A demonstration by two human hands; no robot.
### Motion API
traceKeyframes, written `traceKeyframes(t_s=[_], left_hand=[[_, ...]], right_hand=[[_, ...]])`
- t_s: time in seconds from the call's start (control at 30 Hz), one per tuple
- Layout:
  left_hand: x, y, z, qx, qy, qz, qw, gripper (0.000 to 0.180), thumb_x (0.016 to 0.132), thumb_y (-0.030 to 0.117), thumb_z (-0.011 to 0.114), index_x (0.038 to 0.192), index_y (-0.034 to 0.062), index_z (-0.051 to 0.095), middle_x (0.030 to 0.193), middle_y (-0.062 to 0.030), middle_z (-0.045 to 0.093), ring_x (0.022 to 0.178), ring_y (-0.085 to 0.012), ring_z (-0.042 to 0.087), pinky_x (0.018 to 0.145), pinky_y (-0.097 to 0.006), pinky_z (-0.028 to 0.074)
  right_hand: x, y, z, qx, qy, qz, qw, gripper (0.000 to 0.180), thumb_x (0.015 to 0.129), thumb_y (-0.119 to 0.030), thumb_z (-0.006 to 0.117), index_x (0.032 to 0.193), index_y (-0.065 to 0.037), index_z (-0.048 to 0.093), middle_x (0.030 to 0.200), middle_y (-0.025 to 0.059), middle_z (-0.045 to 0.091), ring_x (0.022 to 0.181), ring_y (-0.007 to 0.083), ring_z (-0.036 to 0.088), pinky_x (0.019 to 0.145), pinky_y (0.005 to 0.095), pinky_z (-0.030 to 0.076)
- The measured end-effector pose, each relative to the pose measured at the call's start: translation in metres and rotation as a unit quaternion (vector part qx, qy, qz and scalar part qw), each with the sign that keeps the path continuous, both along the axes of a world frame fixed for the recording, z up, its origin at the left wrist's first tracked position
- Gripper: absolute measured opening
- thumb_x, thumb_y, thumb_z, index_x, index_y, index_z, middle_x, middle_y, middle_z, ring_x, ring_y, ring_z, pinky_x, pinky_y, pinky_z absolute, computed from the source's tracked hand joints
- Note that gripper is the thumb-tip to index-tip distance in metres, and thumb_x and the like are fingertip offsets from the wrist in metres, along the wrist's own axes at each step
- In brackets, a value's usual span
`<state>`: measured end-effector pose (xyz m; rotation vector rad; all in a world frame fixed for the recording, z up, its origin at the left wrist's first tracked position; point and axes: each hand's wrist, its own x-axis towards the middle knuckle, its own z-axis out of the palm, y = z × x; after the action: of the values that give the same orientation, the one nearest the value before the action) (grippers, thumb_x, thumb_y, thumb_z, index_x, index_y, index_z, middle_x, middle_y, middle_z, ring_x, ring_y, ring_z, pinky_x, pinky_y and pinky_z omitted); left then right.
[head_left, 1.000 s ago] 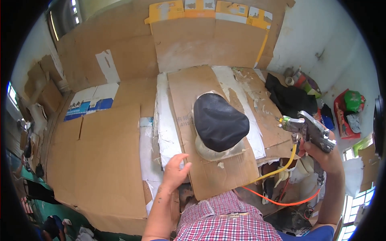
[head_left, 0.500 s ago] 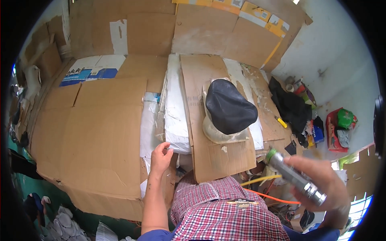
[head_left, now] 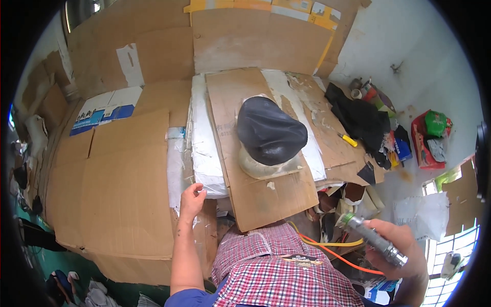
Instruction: The worker is fitting black fabric covers onto seat cushions or padding components using a mold and a pneumatic tool.
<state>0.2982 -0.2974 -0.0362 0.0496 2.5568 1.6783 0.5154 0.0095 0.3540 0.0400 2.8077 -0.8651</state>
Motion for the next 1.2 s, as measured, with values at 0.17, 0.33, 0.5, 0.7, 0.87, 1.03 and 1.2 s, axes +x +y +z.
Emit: traceKeyframes(t_s=[0.17, 0.33, 0.5, 0.7, 0.87, 1.03, 1.2], left_hand=[[-0.002, 0.017, -0.003, -0.008, 0.001, -0.001, 1.000, 0.030, 0.078, 0.015, 0.063, 0.102, -0.0024, 0.060, 0.093, -0.0148, 0.065, 0.074, -0.0190, 0.063, 0.067, -0.030, 0.050], [0.001, 0.045, -0.002, -0.001, -0.016, 0.039, 0.999, 0.028, 0.078, 0.014, 0.062, 0.100, -0.0025, 0.061, 0.091, -0.0142, 0.065, 0.074, -0.0180, 0.062, 0.067, -0.029, 0.050], [0.007, 0.082, -0.011, 0.025, -0.014, 0.107, 0.994, 0.020, 0.076, 0.008, 0.063, 0.094, -0.0005, 0.064, 0.082, -0.0050, 0.064, 0.073, -0.0109, 0.058, 0.067, -0.024, 0.047], [0.011, 0.115, 0.000, 0.178, -0.081, 0.237, 0.952, 0.014, 0.073, 0.000, 0.060, 0.086, 0.0000, 0.064, 0.079, -0.0034, 0.062, 0.071, -0.0102, 0.054, 0.066, -0.023, 0.043], [0.017, 0.124, 0.015, 0.224, -0.073, 0.310, 0.921, 0.014, 0.072, -0.003, 0.059, 0.084, 0.0005, 0.063, 0.074, -0.0014, 0.059, 0.067, -0.0093, 0.051, 0.062, -0.022, 0.041], [0.020, 0.153, 0.033, 0.272, -0.066, 0.339, 0.898, 0.014, 0.072, -0.003, 0.058, 0.085, 0.0007, 0.062, 0.071, -0.0005, 0.057, 0.063, -0.0086, 0.050, 0.059, -0.021, 0.040], [0.024, 0.183, 0.037, 0.325, -0.112, 0.330, 0.879, 0.019, 0.069, -0.005, 0.060, 0.087, 0.0001, 0.060, 0.073, -0.0001, 0.056, 0.065, -0.0081, 0.049, 0.060, -0.020, 0.040]], right_hand=[[0.029, 0.066, -0.009, -0.035, 0.079, -0.150, 0.985, 0.047, 0.069, -0.006, 0.065, 0.114, 0.001, 0.052, 0.080, 0.0100, 0.062, 0.063, 0.0190, 0.058, 0.063, 0.0267, 0.045], [0.024, 0.111, -0.012, -0.134, 0.095, -0.003, 0.986, 0.051, 0.073, -0.009, 0.068, 0.118, 0.003, 0.048, 0.081, 0.0121, 0.062, 0.065, 0.0146, 0.061, 0.061, 0.0264, 0.049], [-0.008, 0.152, -0.001, -0.220, 0.125, -0.128, 0.959, 0.061, 0.073, -0.015, 0.072, 0.123, 0.005, 0.042, 0.081, 0.0111, 0.061, 0.064, 0.0138, 0.058, 0.062, 0.0270, 0.050], [-0.030, 0.204, 0.001, -0.236, 0.084, 0.044, 0.967, 0.064, 0.063, -0.015, 0.073, 0.117, 0.006, 0.045, 0.073, 0.0096, 0.060, 0.059, 0.0189, 0.060, 0.055, 0.0292, 0.050], [-0.037, 0.238, 0.021, -0.264, 0.084, -0.096, 0.956, 0.052, 0.065, -0.008, 0.072, 0.112, 0.003, 0.053, 0.070, 0.0081, 0.061, 0.061, 0.0145, 0.061, 0.058, 0.0259, 0.048], [-0.052, 0.259, 0.011, -0.254, 0.071, 0.077, 0.962, 0.051, 0.060, -0.001, 0.069, 0.109, 0.006, 0.055, 0.070, 0.0108, 0.063, 0.058, 0.0165, 0.062, 0.057, 0.0259, 0.049], [-0.080, 0.278, -0.002, -0.308, 0.081, 0.023, 0.948, 0.055, 0.062, 0.001, 0.070, 0.114, 0.007, 0.050, 0.078, 0.0105, 0.063, 0.066, 0.0154, 0.061, 0.062, 0.0264, 0.049]])
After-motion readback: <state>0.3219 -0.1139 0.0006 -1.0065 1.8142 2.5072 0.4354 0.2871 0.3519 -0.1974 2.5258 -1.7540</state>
